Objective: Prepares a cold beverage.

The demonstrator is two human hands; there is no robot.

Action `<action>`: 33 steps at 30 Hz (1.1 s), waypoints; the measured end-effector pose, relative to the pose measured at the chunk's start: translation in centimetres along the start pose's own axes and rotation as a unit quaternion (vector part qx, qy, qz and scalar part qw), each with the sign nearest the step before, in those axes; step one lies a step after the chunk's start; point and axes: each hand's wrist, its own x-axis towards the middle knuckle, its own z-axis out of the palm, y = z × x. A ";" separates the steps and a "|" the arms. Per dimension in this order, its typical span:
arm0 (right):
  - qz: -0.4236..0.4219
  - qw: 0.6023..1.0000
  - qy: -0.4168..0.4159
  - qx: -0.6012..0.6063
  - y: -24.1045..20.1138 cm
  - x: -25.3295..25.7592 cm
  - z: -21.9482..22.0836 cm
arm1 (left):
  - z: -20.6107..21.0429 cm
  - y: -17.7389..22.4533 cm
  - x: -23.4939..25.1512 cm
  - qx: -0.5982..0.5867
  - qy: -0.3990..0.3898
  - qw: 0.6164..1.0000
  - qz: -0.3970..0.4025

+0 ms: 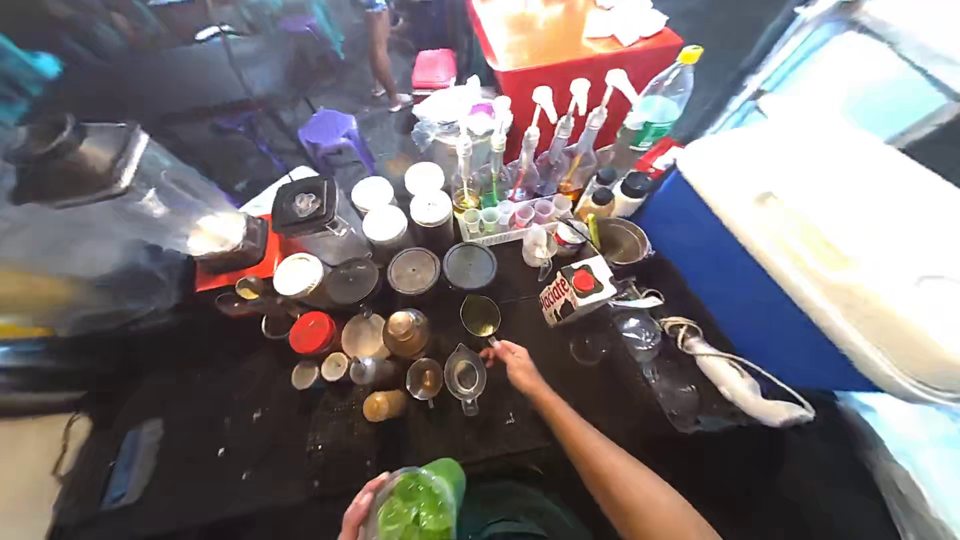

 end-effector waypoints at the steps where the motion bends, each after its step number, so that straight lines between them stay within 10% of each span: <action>1: 0.011 1.000 -0.022 -0.017 -0.1 0.4 0.1 | 1.4 0.4 -0.3 0.005 0.009 1.000 -0.001; 6: 0.039 0.971 0.083 -0.221 -2.5 -3.8 -0.4 | 6.1 0.6 -1.0 0.071 0.070 0.995 0.008; 10: 0.144 0.922 -0.030 -0.359 -3.0 -4.7 2.0 | 7.4 -0.6 -1.5 0.130 0.106 0.986 0.015; 25: 0.187 0.929 0.064 -0.314 -1.0 -12.2 -11.3 | 14.4 -9.0 0.9 0.183 0.086 0.977 -0.070; 33: -0.121 0.915 0.318 -0.219 -5.3 -8.2 -12.9 | 15.6 -9.8 1.5 0.245 0.106 0.959 -0.100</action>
